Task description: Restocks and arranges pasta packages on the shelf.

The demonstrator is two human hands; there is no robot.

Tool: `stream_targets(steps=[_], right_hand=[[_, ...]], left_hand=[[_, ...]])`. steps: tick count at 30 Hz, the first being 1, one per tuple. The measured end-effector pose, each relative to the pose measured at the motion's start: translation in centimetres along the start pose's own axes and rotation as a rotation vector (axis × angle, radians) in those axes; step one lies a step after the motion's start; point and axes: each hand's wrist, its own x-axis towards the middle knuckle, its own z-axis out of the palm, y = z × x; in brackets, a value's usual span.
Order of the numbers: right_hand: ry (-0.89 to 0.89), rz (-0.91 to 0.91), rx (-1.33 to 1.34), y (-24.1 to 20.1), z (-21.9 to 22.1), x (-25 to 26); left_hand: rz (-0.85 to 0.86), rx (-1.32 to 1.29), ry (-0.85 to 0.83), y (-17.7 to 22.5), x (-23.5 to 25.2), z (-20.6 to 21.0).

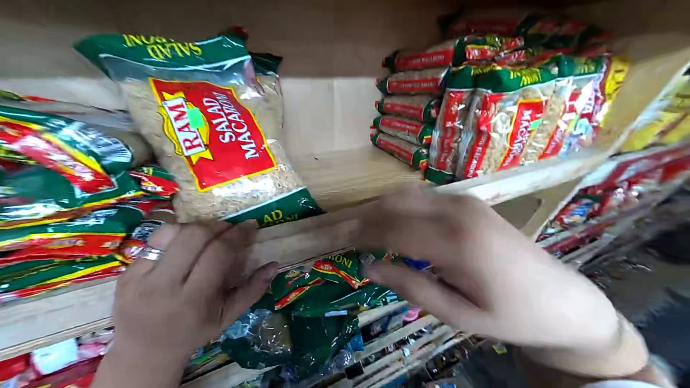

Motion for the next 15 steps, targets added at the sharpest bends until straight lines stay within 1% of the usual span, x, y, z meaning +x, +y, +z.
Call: stream_targets(steps=[1, 2, 4, 6, 7, 8, 9, 10, 12, 13, 14, 15], right_hand=[[0.0, 0.078, 0.046, 0.0, 0.6, -3.4], [-0.004, 0.197, 0.066, 0.4, 1.6, -6.4], [0.002, 0.518, 0.032, 2.1, 4.2, -10.7], [0.027, 0.901, 0.075, 4.7, 7.0, -12.5], [0.063, 1.069, 0.127, 6.0, 8.3, -12.7], [0.092, 1.192, 0.181, 7.3, 9.5, -12.7], [0.099, 1.262, 0.222, 8.4, 10.7, -12.5], [0.082, 1.295, 0.254, 9.2, 11.5, -12.2], [0.079, 1.295, 0.332, 10.1, 12.5, -11.1], [0.134, 1.277, 0.402, 10.3, 12.8, -10.7], [0.242, 1.264, 0.504, 10.4, 13.3, -10.4], [0.407, 1.259, 0.664, 10.2, 13.9, -10.5]], left_hand=[[-0.004, -0.003, -0.012, 0.0, 0.0, 0.0], [-0.004, 0.005, -0.02, 0.0, 0.0, 0.1], [0.01, 0.027, -0.008, -0.1, 0.0, 0.5], [0.036, 0.005, 0.061, 0.0, -0.3, 1.0], [0.047, -0.056, 0.119, 0.5, -0.7, 1.3], [0.048, -0.141, 0.151, 1.5, -1.1, 1.4], [0.046, -0.245, 0.139, 3.1, -1.4, 1.5], [0.038, -0.358, 0.092, 5.2, -1.6, 1.8], [0.01, -0.543, -0.004, 9.9, -1.7, 3.7], [-0.02, -0.615, -0.05, 12.0, -1.8, 5.0], [-0.058, -0.687, -0.104, 13.6, -2.0, 6.3], [-0.1, -0.753, -0.158, 14.8, -2.2, 7.2]])
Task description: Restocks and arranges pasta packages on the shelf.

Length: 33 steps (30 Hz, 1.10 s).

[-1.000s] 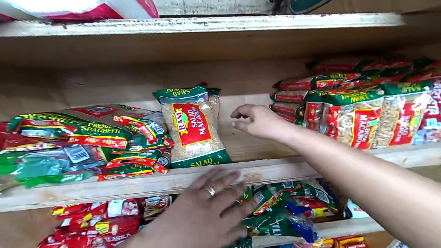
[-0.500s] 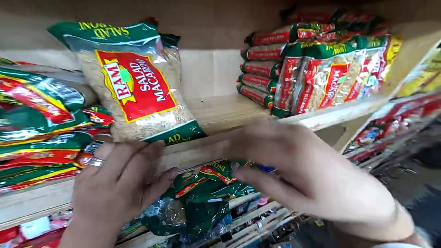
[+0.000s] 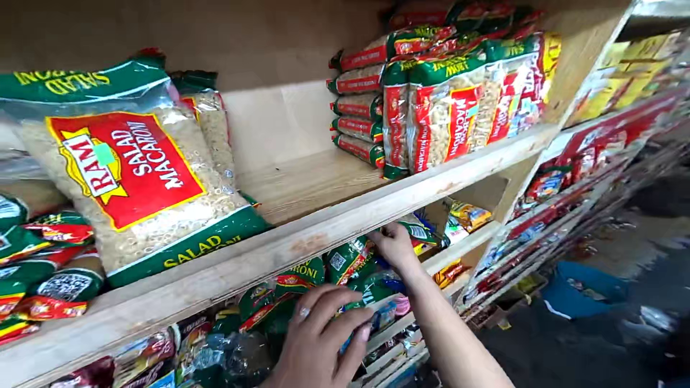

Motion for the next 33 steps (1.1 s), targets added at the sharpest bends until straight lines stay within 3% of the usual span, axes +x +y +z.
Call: stream_targets(steps=[4, 6, 8, 12, 14, 17, 20, 21, 23, 25, 26, 28, 30, 31, 33], right_hand=[[0.148, 0.088, 1.015, 0.5, -1.1, -2.2], [0.141, -0.02, 1.277, 0.9, -3.1, -3.9], [0.025, -0.23, 1.355, 1.9, -5.8, -5.6], [-0.144, -0.499, 1.089, 2.4, -10.9, -9.1], [-0.428, -0.706, 0.83, 2.7, -12.9, -9.7], [-0.655, -0.964, 0.405, -0.6, -11.9, -12.1], [-0.848, -1.023, -0.153, -3.8, -10.7, -15.4], [-0.803, -1.009, -0.239, -4.0, -11.0, -16.2], [-0.51, -0.921, -0.13, -3.1, -12.8, -17.2], [-0.1, -0.71, -0.046, -1.1, -14.5, -17.0], [0.002, -0.542, -0.015, 0.3, -14.7, -16.5], [-0.061, -0.183, 0.201, 3.2, -13.6, -15.6], [-0.265, -0.072, 0.584, 5.4, -11.8, -15.7], [-0.371, -0.108, 0.662, 6.0, -11.3, -15.7], [-0.407, -0.23, 0.652, 5.6, -10.7, -15.9]], left_hand=[[-0.161, -0.239, -0.062, 0.1, 0.0, 2.0], [-0.252, -0.369, -0.096, 0.5, -0.2, 1.9], [-0.425, -0.61, -0.178, 1.3, -0.3, 1.9], [-0.973, -1.204, -0.412, 3.4, 1.2, 2.4], [-1.078, -1.474, -0.407, 4.1, 1.8, 3.2], [-1.057, -1.925, -0.303, 4.5, 1.3, 5.8], [-0.829, -2.337, -0.249, 3.2, -0.6, 9.6], [-0.805, -2.323, -0.241, 3.0, -1.0, 9.9], [-0.934, -2.013, -0.19, 3.5, -1.1, 8.5], [-1.071, -1.864, -0.093, 3.6, -0.4, 9.3], [-1.143, -1.85, -0.02, 3.6, 0.1, 10.2], [-1.245, -1.774, -0.019, 3.5, 0.2, 11.1], [-1.366, -1.576, -0.164, 3.9, 0.6, 10.5], [-1.311, -1.472, -0.27, 4.0, 0.7, 10.0], [-0.952, -1.183, -0.39, 5.3, 2.5, 8.0]])
